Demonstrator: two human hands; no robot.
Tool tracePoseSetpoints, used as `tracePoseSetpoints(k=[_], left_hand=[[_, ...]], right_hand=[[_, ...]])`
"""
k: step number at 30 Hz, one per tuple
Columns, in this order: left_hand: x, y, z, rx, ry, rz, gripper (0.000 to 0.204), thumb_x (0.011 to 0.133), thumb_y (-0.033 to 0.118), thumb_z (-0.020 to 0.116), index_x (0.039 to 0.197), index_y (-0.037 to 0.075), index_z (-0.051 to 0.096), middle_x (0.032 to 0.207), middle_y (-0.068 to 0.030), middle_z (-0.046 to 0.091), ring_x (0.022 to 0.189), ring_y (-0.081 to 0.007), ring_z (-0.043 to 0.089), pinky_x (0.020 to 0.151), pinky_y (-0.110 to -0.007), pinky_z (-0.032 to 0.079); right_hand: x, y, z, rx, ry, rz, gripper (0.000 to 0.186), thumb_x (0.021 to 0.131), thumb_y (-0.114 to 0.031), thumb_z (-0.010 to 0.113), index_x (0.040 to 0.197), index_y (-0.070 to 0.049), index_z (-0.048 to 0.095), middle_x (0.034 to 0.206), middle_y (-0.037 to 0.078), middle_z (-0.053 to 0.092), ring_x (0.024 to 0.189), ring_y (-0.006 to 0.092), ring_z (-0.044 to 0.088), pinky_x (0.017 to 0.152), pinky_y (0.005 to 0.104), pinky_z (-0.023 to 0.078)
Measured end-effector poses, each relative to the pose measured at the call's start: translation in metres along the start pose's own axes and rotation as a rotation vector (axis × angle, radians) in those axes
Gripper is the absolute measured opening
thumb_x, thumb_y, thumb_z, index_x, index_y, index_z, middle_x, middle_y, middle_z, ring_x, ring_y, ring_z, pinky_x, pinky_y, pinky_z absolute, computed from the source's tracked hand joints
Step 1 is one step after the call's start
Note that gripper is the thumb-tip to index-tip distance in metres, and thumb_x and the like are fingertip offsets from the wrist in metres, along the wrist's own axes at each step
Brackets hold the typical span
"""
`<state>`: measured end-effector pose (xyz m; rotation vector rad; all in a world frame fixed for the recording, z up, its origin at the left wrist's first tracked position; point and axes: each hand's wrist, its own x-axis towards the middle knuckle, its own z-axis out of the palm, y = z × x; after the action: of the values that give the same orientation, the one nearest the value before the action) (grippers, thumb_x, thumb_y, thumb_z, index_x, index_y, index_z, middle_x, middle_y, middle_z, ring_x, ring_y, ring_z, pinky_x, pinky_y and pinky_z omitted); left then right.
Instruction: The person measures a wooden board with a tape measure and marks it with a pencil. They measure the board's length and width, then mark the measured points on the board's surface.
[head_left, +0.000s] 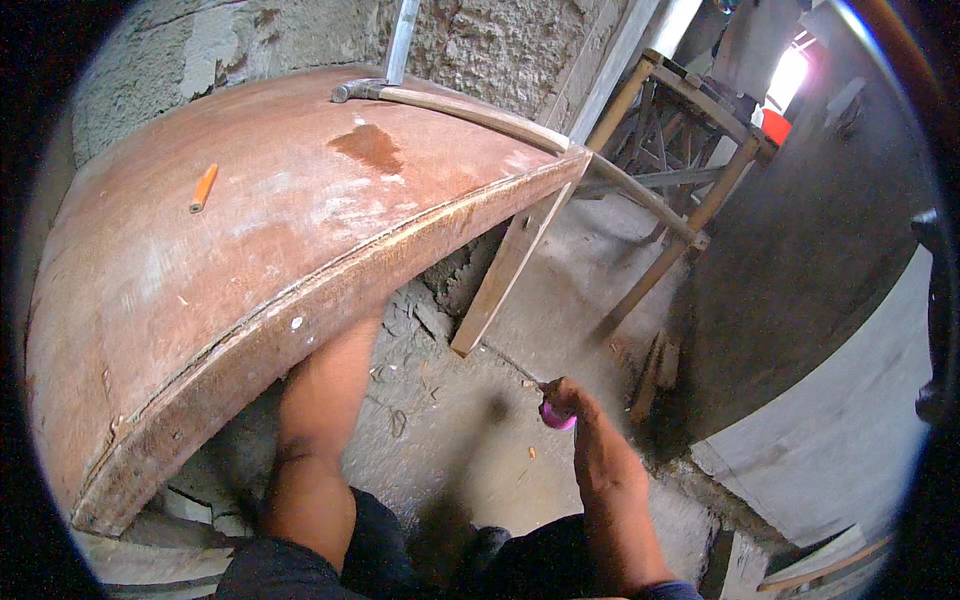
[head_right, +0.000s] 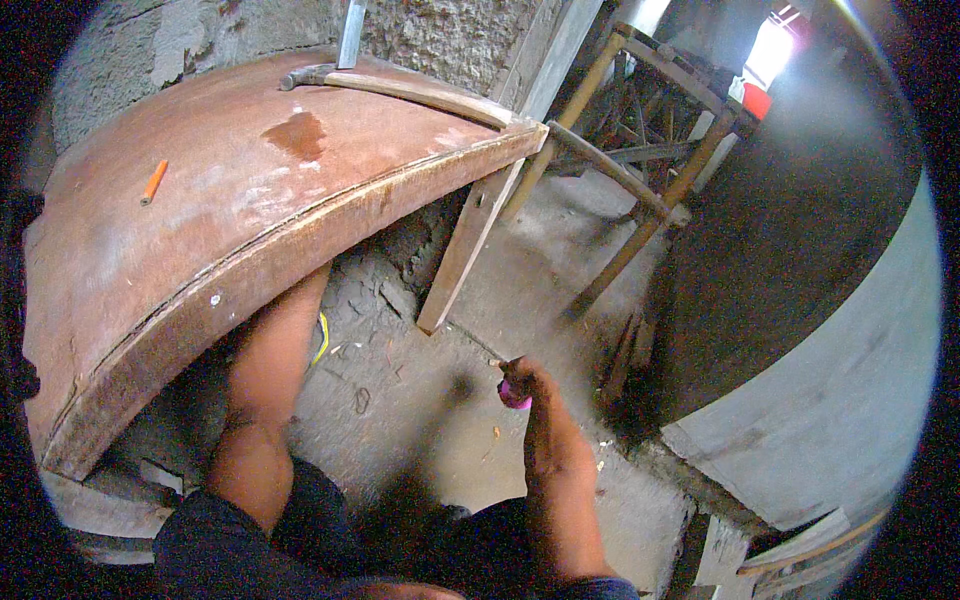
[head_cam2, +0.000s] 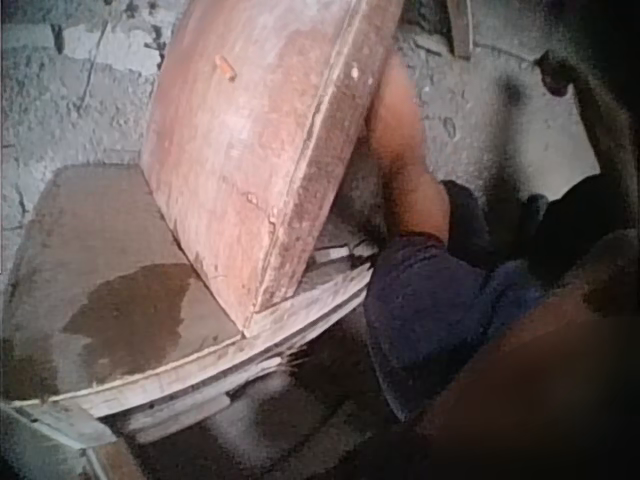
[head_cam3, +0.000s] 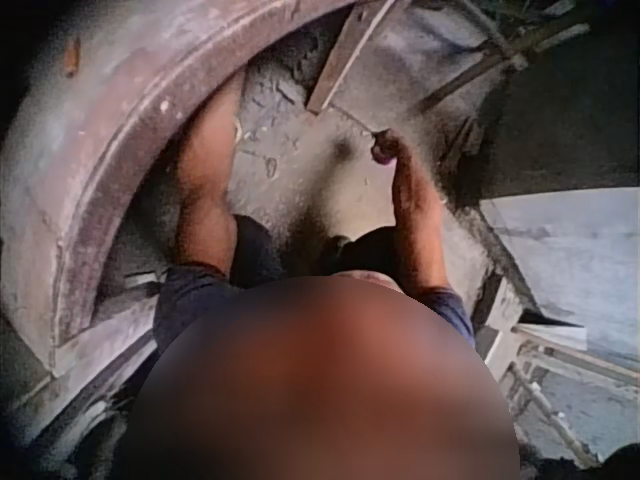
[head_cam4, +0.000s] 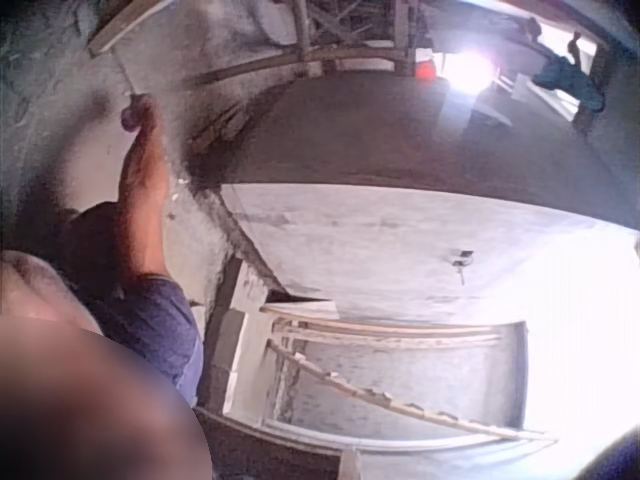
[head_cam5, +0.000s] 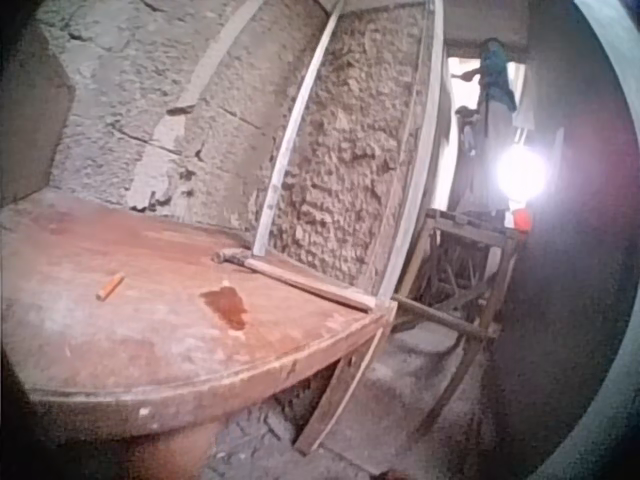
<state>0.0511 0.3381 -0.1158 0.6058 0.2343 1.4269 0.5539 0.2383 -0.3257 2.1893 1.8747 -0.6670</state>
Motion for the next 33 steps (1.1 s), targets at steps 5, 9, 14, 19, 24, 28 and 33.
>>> tracePoseSetpoints(k=[5, 9, 14, 19, 24, 28, 33], left_hand=[[-0.009, 0.002, 0.01, -0.05, -0.034, 0.023, 0.065, 0.097, 0.051, 0.057, 0.146, 0.009, 0.049, 0.151, -0.0154, 0.05, 0.136, -0.0363, 0.049, 0.115, -0.058, 0.038], [-0.013, 0.003, 0.022, -0.09, -0.064, 0.041, 0.067, 0.097, 0.053, 0.055, 0.148, 0.01, 0.047, 0.153, -0.0149, 0.048, 0.139, -0.036, 0.047, 0.116, -0.058, 0.036], [-0.015, 0.004, 0.042, -0.153, -0.126, 0.071, 0.07, 0.097, 0.056, 0.053, 0.15, 0.011, 0.045, 0.156, -0.0142, 0.045, 0.142, -0.0357, 0.043, 0.118, -0.059, 0.034], [-0.025, -0.008, 0.077, -0.259, -0.225, 0.123, 0.073, 0.098, 0.059, 0.052, 0.152, 0.012, 0.042, 0.158, -0.0136, 0.043, 0.145, -0.0354, 0.04, 0.12, -0.06, 0.031], [-0.052, -0.068, 0.137, -0.382, -0.213, 0.252, 0.078, 0.097, 0.063, 0.05, 0.155, 0.013, 0.038, 0.161, -0.0129, 0.039, 0.15, -0.0346, 0.034, 0.122, -0.062, 0.027], [-0.066, -0.087, 0.159, -0.399, -0.188, 0.195, 0.087, 0.092, 0.071, 0.046, 0.158, 0.015, 0.034, 0.166, -0.0107, 0.033, 0.154, -0.0332, 0.027, 0.123, -0.065, 0.021], [-0.067, -0.088, 0.152, -0.061, -0.241, 0.212, 0.092, 0.091, 0.075, 0.038, 0.158, 0.012, 0.035, 0.165, -0.0109, 0.035, 0.154, -0.0336, 0.029, 0.119, -0.064, 0.025]], right_hand=[[0.002, 0.001, -0.004, 0.001, 0.041, -0.059, 0.053, 0.1, -0.054, 0.059, 0.107, -0.003, 0.073, 0.103, 0.024, 0.073, 0.084, 0.0365, 0.07, 0.079, 0.0476, 0.055], [0.0, 0.001, -0.009, -0.149, -0.046, -0.137, 0.039, 0.084, -0.02, 0.062, 0.122, -0.013, 0.066, 0.102, 0.016, 0.075, 0.092, 0.037, 0.073, 0.078, 0.0449, 0.059], [-0.006, -0.004, -0.014, -0.335, 0.038, -0.223, 0.031, 0.099, -0.036, 0.059, 0.118, -0.016, 0.072, 0.107, 0.014, 0.075, 0.086, 0.0333, 0.071, 0.077, 0.0463, 0.056], [-0.028, -0.013, -0.023, -0.365, 0.032, -0.248, 0.031, 0.097, -0.03, 0.058, 0.125, -0.021, 0.069, 0.109, 0.014, 0.075, 0.092, 0.0343, 0.072, 0.078, 0.0459, 0.057], [-0.027, -0.022, -0.019, -0.153, 0.007, -0.112, 0.035, 0.096, -0.033, 0.058, 0.13, -0.027, 0.068, 0.112, 0.012, 0.075, 0.091, 0.0304, 0.072, 0.078, 0.0448, 0.057], [-0.001, -0.019, -0.006, -0.292, 0.023, -0.253, 0.033, 0.095, -0.035, 0.061, 0.125, -0.025, 0.072, 0.11, 0.013, 0.076, 0.084, 0.0258, 0.071, 0.076, 0.0434, 0.057], [0.012, -0.01, 0.006, 0.02, 0.062, -0.168, 0.037, 0.092, -0.036, 0.066, 0.127, -0.025, 0.071, 0.107, 0.027, 0.056, 0.075, 0.0265, 0.068, 0.068, 0.0457, 0.055]])
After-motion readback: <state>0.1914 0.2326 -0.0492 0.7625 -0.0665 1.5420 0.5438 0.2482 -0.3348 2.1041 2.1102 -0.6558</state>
